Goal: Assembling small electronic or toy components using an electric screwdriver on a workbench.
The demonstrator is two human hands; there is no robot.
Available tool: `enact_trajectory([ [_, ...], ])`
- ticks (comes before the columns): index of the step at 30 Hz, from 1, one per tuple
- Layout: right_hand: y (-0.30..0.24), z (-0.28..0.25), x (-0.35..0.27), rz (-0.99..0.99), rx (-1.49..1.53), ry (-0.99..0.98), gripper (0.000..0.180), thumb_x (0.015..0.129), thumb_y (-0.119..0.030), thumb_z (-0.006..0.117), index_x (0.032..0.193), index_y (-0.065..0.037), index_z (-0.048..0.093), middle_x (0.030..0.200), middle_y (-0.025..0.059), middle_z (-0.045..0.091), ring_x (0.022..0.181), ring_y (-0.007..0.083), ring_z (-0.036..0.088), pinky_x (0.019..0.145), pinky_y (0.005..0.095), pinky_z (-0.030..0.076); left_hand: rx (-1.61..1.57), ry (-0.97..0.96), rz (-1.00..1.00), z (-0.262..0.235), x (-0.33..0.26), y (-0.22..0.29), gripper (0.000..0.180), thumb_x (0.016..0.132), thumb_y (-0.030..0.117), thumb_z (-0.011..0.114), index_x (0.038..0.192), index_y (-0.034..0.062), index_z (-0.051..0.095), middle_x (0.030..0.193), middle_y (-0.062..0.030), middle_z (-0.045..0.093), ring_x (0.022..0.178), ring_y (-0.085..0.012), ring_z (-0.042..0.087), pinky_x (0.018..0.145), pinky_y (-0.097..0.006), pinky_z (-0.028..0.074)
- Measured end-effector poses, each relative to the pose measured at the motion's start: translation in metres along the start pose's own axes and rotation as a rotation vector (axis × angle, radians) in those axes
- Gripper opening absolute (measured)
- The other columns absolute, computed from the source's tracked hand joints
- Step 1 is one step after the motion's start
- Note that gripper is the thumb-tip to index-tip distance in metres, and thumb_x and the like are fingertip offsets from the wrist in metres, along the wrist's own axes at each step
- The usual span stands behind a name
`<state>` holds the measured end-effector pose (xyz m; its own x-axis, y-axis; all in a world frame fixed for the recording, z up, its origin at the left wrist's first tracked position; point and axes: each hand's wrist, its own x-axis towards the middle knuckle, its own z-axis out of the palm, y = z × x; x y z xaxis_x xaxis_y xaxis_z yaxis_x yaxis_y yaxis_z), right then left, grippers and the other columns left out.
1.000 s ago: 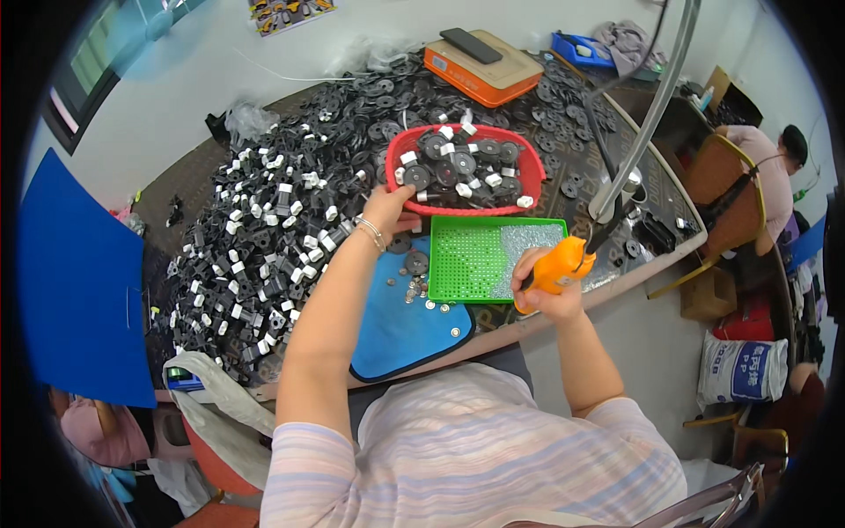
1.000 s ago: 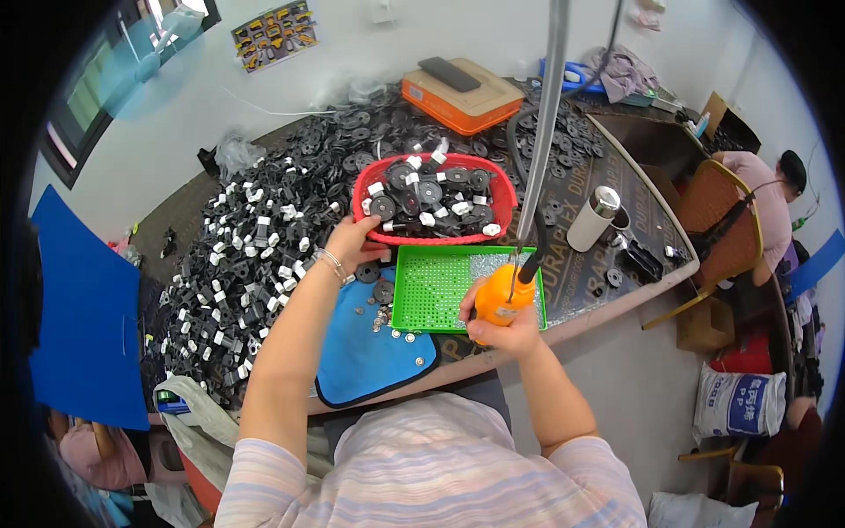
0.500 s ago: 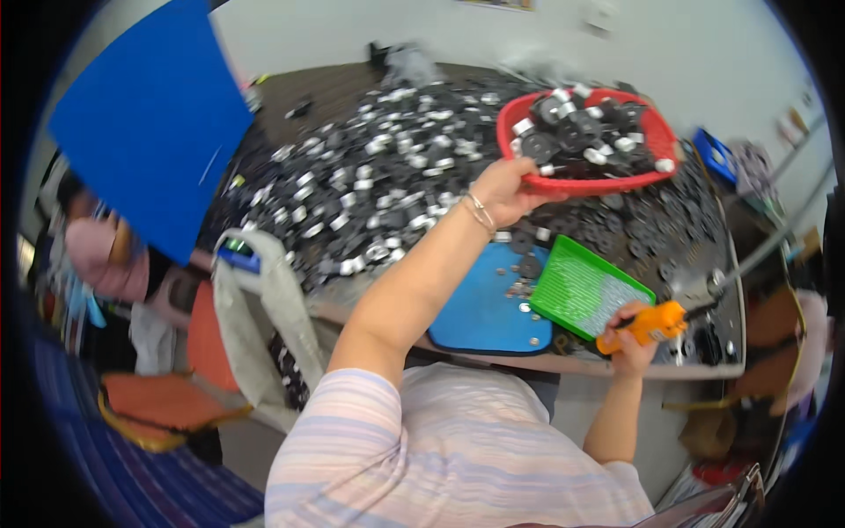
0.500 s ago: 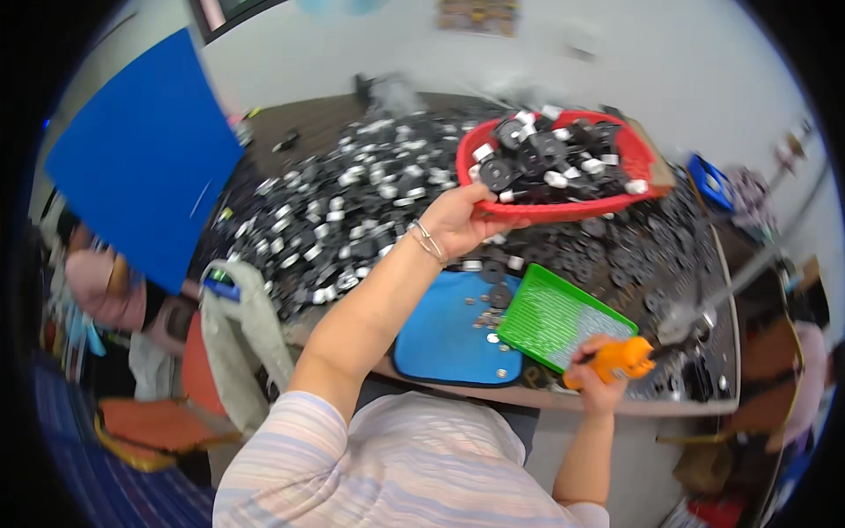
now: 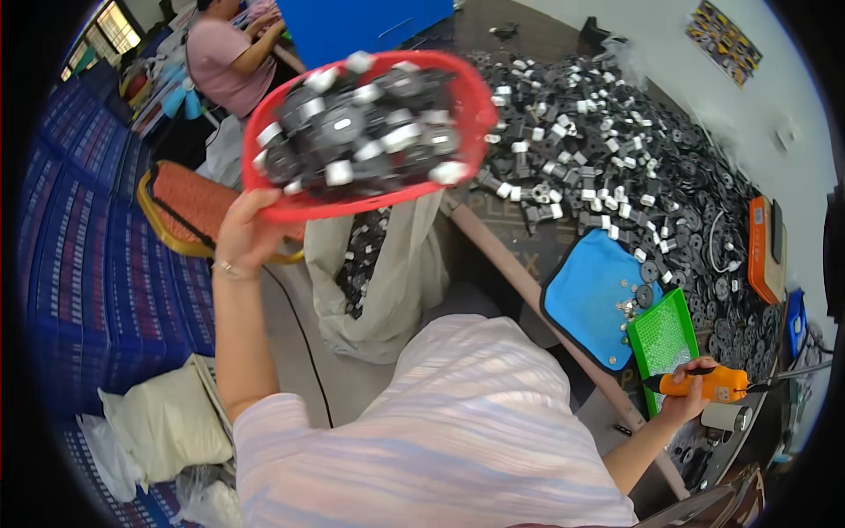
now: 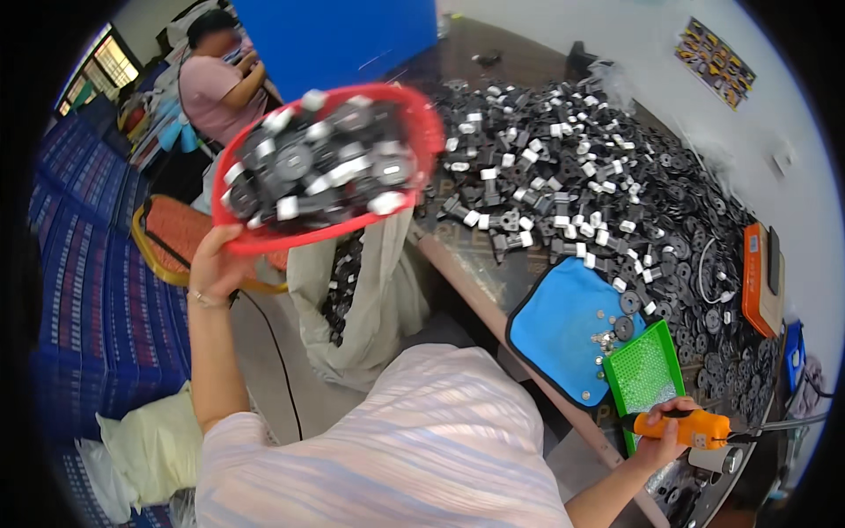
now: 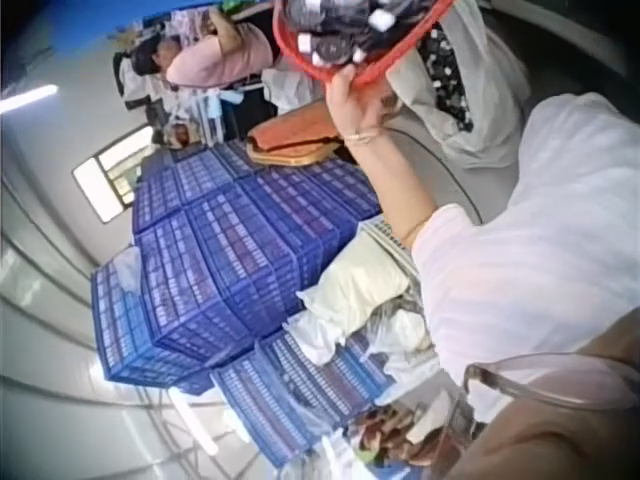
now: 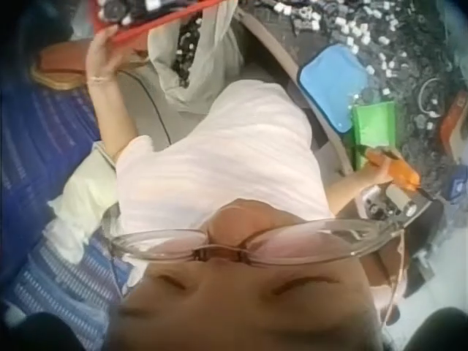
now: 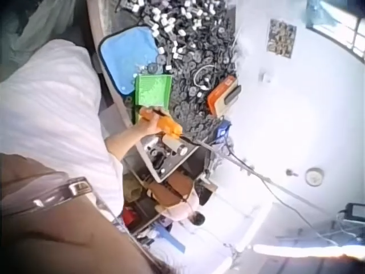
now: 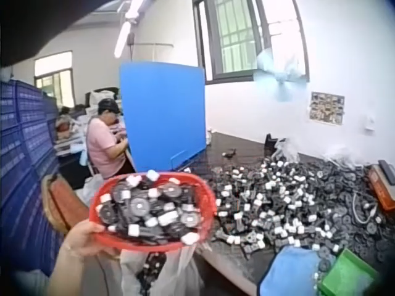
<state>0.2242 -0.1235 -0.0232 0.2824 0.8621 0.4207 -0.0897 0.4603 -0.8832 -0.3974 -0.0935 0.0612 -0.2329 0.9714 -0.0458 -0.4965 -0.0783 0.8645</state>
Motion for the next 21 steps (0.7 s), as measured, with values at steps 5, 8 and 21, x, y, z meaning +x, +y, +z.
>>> enact_trajectory([
  [5, 0.005, -0.005, 0.010, 0.024, 0.005, -0.018, 0.027, 0.083, -0.013, 0.059, 0.104, -0.001, 0.045, 0.090, 0.0098, 0.047, 0.064, 0.0153, 0.049, 0.059, 0.0249, 0.042, 0.106, 0.355, -0.055, -0.096, -0.065, 0.014, 0.041, 0.079, 0.003, 0.052, 0.119, 0.0019, 0.046, 0.108, -0.0108, 0.059, 0.099, -0.0265, 0.060, 0.083, -0.041, 0.054],
  [8, 0.006, -0.003, 0.009, 0.023, -0.015, -0.028, 0.026, 0.084, -0.013, 0.059, 0.103, -0.001, 0.045, 0.089, 0.0098, 0.047, 0.064, 0.0154, 0.049, 0.060, 0.0249, 0.042, 0.146, 0.311, -0.128, -0.109, -0.063, -0.012, 0.044, 0.076, 0.003, 0.055, 0.119, 0.0018, 0.046, 0.106, -0.0114, 0.059, 0.094, -0.0265, 0.062, 0.079, -0.046, 0.055],
  [21, -0.007, -0.012, -0.021, -0.010, -0.047, 0.091, 0.029, 0.083, -0.017, 0.062, 0.102, -0.002, 0.045, 0.089, 0.0091, 0.046, 0.062, 0.0147, 0.048, 0.057, 0.0240, 0.041, 1.555, 0.597, -0.009, -0.035, 0.109, -0.141, 0.072, 0.065, 0.033, 0.073, 0.115, -0.0052, 0.037, 0.113, -0.0284, 0.049, 0.094, -0.0412, 0.058, 0.078, -0.044, 0.052],
])
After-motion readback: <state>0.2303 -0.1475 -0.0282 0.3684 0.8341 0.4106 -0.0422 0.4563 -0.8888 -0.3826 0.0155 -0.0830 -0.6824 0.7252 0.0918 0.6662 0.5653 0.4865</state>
